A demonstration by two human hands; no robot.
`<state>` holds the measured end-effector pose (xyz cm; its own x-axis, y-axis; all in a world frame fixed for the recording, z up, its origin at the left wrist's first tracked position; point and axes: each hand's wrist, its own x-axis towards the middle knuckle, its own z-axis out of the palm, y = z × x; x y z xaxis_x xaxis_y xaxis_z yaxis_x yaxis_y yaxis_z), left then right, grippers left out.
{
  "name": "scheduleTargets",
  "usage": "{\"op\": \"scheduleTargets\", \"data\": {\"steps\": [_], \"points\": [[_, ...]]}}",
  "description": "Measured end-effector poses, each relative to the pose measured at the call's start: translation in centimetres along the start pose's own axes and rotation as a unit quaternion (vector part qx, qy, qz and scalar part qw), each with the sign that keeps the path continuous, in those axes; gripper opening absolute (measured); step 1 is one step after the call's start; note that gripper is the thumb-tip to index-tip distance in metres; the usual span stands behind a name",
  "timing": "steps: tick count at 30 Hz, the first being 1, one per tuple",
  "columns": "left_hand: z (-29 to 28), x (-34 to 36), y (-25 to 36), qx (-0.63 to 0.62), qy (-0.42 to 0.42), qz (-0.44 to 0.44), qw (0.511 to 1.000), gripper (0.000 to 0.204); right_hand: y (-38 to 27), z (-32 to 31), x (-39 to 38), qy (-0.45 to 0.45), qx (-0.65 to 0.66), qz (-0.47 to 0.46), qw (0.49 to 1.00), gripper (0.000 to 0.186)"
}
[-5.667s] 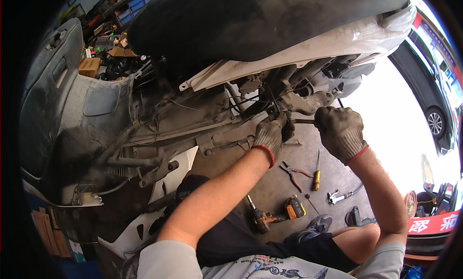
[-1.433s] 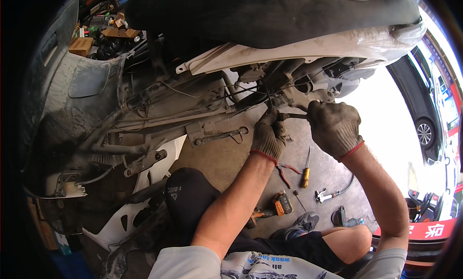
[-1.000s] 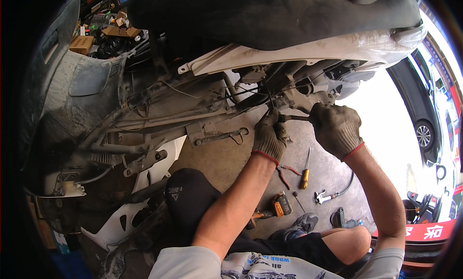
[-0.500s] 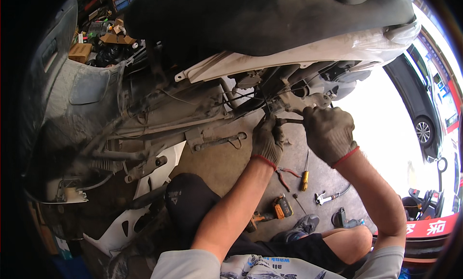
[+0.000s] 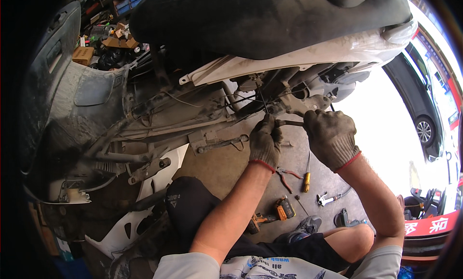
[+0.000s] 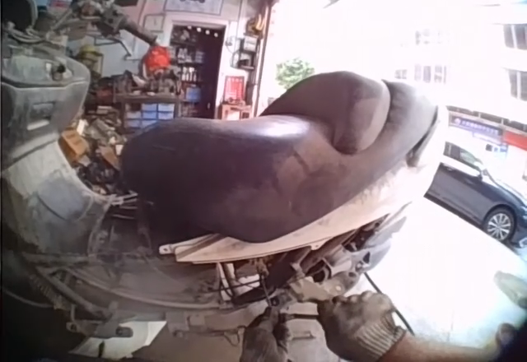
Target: Repairing internal engine and frame components of a scooter.
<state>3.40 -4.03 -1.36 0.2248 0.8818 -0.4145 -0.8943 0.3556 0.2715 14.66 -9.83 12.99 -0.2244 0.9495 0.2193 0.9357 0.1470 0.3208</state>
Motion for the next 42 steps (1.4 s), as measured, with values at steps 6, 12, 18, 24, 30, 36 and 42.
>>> {"op": "scheduleTargets", "data": {"steps": [6, 12, 18, 24, 30, 36, 42], "points": [[-0.3, 0.4, 0.2, 0.018, -0.008, 0.015, 1.000, 0.009, -0.2, -0.1, 0.1, -0.003, 0.001, 0.003, 1.000, 0.011], [0.1, 0.1, 0.2, 0.022, -0.004, 0.013, 1.000, 0.009, -0.2, -0.5, 0.3, -0.052, -0.001, 0.031, 0.998, 0.014], [1.5, -1.0, 1.1, 0.021, 0.005, 0.030, 0.999, 0.009, 0.5, -0.9, 0.7, -0.075, 0.067, 0.043, 0.994, 0.014], [1.8, -1.1, 1.3, 0.129, 0.023, 0.074, 0.989, 0.013, 1.7, 2.0, 0.4, -0.103, 0.153, 0.080, 0.979, 0.016], [1.9, -1.1, 1.8, 0.147, 0.017, 0.097, 0.984, 0.011, 0.4, 0.7, -0.1, 0.001, 0.082, 0.046, 0.996, 0.011], [2.3, -1.3, 1.4, 0.160, -0.006, 0.113, 0.981, 0.009, 1.7, 2.8, -0.4, -0.009, 0.120, 0.074, 0.990, 0.010], [2.2, -1.1, 1.7, 0.150, 0.006, 0.110, 0.983, 0.009, 1.2, 2.8, -0.2, -0.008, 0.120, 0.067, 0.990, 0.017]]}}
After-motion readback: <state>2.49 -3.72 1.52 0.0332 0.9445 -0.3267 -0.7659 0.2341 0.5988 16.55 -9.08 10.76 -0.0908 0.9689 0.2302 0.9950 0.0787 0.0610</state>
